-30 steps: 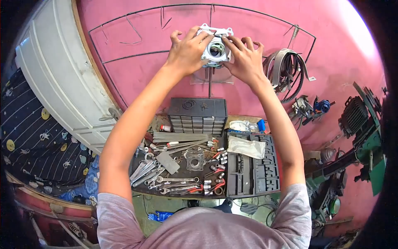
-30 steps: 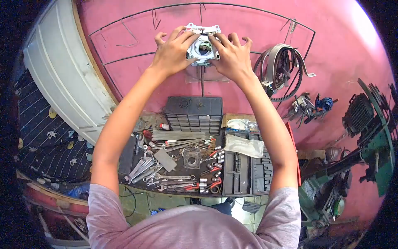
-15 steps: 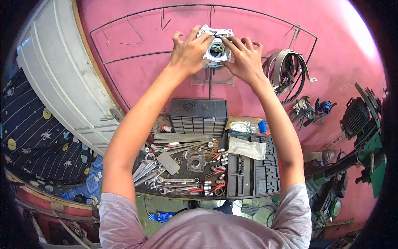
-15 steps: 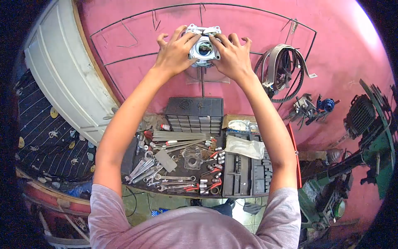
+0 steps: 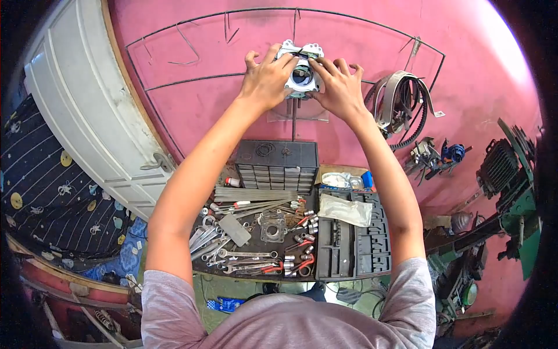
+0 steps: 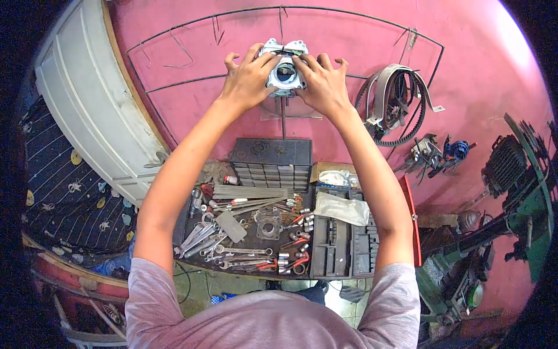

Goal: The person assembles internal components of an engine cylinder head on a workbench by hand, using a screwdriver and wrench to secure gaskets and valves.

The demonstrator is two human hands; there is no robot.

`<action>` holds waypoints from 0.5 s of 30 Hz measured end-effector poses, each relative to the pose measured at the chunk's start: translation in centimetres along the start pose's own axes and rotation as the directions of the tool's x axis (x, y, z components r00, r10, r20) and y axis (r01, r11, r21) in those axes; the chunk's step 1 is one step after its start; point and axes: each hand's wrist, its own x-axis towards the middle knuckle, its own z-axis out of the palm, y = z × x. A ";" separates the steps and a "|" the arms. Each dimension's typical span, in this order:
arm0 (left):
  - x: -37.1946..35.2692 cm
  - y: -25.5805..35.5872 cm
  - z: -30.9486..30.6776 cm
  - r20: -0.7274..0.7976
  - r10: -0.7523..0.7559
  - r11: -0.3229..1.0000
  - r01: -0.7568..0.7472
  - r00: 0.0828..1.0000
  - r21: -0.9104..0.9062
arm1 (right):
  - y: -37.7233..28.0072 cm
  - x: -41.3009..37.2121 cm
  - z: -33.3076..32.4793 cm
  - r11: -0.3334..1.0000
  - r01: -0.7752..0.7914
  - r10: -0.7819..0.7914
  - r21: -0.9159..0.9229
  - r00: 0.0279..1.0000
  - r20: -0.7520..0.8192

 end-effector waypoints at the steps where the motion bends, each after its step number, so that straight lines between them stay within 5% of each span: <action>1: 0.0 0.0 0.2 -0.001 0.000 1.000 0.000 1.000 0.000 | 0.0 0.0 0.1 1.000 0.000 0.000 -0.001 1.000 0.000; 15: 0.1 0.0 1.6 0.012 0.060 0.987 -0.061 0.998 0.148 | 0.1 -0.3 1.8 0.999 -0.028 0.030 0.042 0.999 -0.037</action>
